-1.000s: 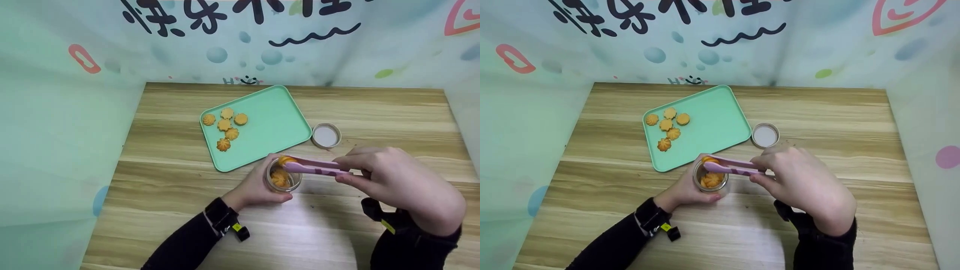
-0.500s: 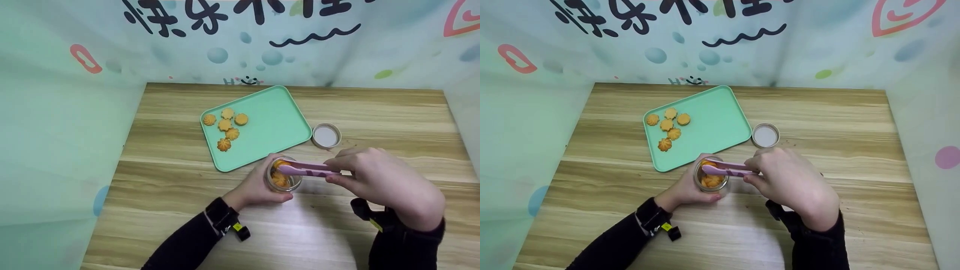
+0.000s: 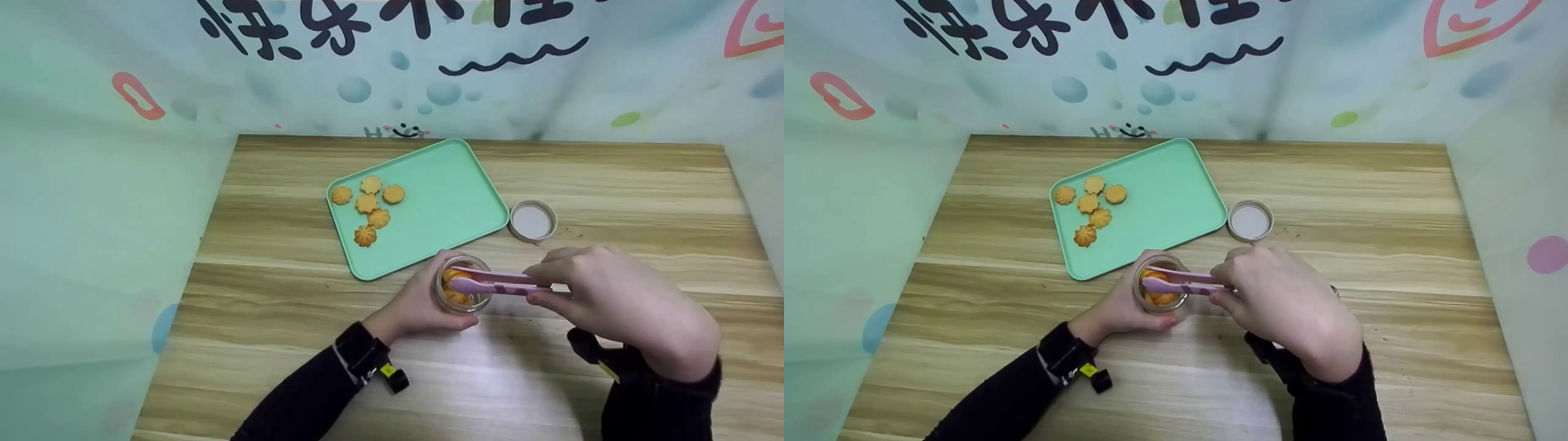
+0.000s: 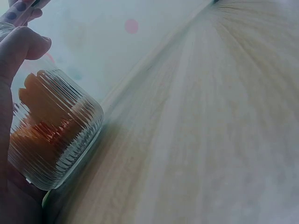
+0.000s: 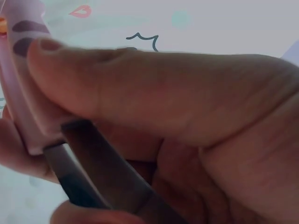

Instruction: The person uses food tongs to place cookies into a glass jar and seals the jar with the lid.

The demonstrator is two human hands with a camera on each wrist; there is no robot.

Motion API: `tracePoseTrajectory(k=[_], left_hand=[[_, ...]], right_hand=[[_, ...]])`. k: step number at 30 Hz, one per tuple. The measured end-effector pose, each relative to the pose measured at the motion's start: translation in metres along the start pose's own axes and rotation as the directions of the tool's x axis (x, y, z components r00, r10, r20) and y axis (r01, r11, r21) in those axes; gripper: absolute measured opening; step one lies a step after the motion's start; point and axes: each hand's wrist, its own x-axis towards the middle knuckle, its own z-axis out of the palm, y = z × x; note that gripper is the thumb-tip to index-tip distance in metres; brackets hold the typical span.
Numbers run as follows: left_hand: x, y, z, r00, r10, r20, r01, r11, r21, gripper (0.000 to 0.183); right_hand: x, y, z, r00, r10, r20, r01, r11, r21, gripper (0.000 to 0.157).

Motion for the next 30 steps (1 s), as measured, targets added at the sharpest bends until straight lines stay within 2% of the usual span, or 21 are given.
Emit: tracePoseTrajectory(k=[21,30], left_hand=[[0.0007,0.0009,0.0002,1.0,0.01,0.0,-0.01,1.0,-0.01,0.092],[0.0013,-0.0008,0.0001,1.0,0.029,0.004,-0.028,0.999,-0.027,0.09]], right_hand=[[-0.0005,-0.0038,0.0014,0.997,0.059,0.039,-0.06,0.998,0.011,0.008],[-0.004,-0.0041,-0.0001,0.999,0.048,0.005,-0.048,0.999,-0.003,0.008]])
